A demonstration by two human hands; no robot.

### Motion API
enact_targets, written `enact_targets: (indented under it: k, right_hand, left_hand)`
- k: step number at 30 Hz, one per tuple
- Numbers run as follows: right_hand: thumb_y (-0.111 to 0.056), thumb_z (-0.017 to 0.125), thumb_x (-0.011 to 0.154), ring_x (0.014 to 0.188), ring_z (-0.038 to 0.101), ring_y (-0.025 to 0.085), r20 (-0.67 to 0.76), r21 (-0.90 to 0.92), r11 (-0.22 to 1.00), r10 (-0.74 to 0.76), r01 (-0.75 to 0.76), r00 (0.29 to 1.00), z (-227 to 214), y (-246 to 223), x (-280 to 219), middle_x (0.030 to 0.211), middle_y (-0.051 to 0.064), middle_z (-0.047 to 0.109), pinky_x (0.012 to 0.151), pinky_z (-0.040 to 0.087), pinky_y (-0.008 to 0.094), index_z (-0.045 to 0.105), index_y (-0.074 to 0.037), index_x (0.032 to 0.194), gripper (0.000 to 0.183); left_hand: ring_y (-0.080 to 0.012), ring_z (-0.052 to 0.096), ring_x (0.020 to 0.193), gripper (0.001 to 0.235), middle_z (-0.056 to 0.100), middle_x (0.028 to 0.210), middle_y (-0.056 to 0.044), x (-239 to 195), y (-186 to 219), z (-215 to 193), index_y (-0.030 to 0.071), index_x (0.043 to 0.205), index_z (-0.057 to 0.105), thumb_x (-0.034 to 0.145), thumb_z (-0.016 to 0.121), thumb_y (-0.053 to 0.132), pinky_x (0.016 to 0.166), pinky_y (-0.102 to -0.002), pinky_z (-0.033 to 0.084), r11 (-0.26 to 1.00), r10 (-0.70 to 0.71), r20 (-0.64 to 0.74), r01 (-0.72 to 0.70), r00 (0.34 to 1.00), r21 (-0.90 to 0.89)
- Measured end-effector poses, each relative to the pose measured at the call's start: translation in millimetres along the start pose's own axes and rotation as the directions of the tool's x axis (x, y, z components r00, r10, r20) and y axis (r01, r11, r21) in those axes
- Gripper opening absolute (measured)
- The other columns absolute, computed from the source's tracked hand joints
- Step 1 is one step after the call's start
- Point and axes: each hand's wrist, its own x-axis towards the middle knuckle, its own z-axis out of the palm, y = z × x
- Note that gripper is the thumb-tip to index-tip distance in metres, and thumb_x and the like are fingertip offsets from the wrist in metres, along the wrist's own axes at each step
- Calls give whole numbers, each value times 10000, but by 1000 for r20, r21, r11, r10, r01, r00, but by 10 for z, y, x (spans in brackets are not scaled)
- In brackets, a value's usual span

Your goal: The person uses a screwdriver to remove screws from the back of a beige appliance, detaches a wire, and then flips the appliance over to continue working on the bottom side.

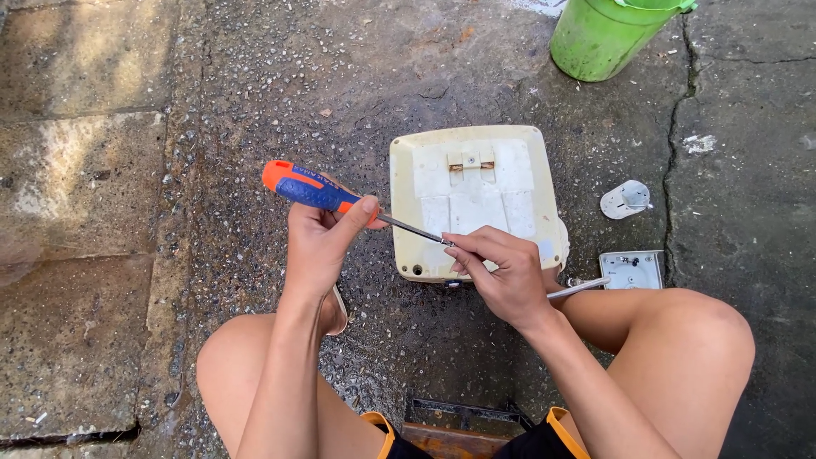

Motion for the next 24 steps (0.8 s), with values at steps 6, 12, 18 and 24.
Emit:
enact_targets:
  k: [6, 12, 18, 24]
  right_hand:
    - [33, 716, 911, 582, 724, 153, 11, 60, 998, -13, 13, 1000, 2, -10, 16, 710, 103, 744, 579, 596, 285, 797, -25, 1054, 174]
    - [56, 705, 909, 590, 727, 156, 3, 138, 990, 3, -3, 1000, 0, -53, 37, 706, 122, 736, 577, 609, 285, 787, 1, 1066, 186]
    - [61, 705, 910, 608, 732, 158, -21, 189, 981, 37, -33, 999, 1, -41, 38, 722, 135, 737, 582, 626, 291, 784, 19, 1062, 176]
    - [66, 715, 903, 618, 736, 166, -42, 209, 977, 61, -51, 997, 16, -27, 32, 729, 144, 734, 583, 633, 297, 781, 26, 1056, 171]
  left_hand:
    - [-232, 770, 841, 206, 758, 931, -218, -2, 103, 31, -56, 1039, 683, 918, 761, 92, 784, -336, 619, 997, -7, -21, 6, 1000, -77]
    - [-265, 756, 966, 271, 743, 1072, -269, -10, 191, 30, -87, 1124, 639, 912, 731, 54, 880, -392, 635, 976, 25, 28, -18, 999, -217]
    - [-313, 744, 1027, 255, 726, 1130, -288, -28, 246, 15, -73, 1142, 633, 931, 694, 58, 931, -423, 617, 969, 64, 97, -39, 993, -243]
    - [-347, 739, 1046, 260, 716, 1154, -294, -21, 223, 1, -74, 1161, 620, 956, 663, 79, 950, -444, 604, 968, 82, 123, -50, 989, -247]
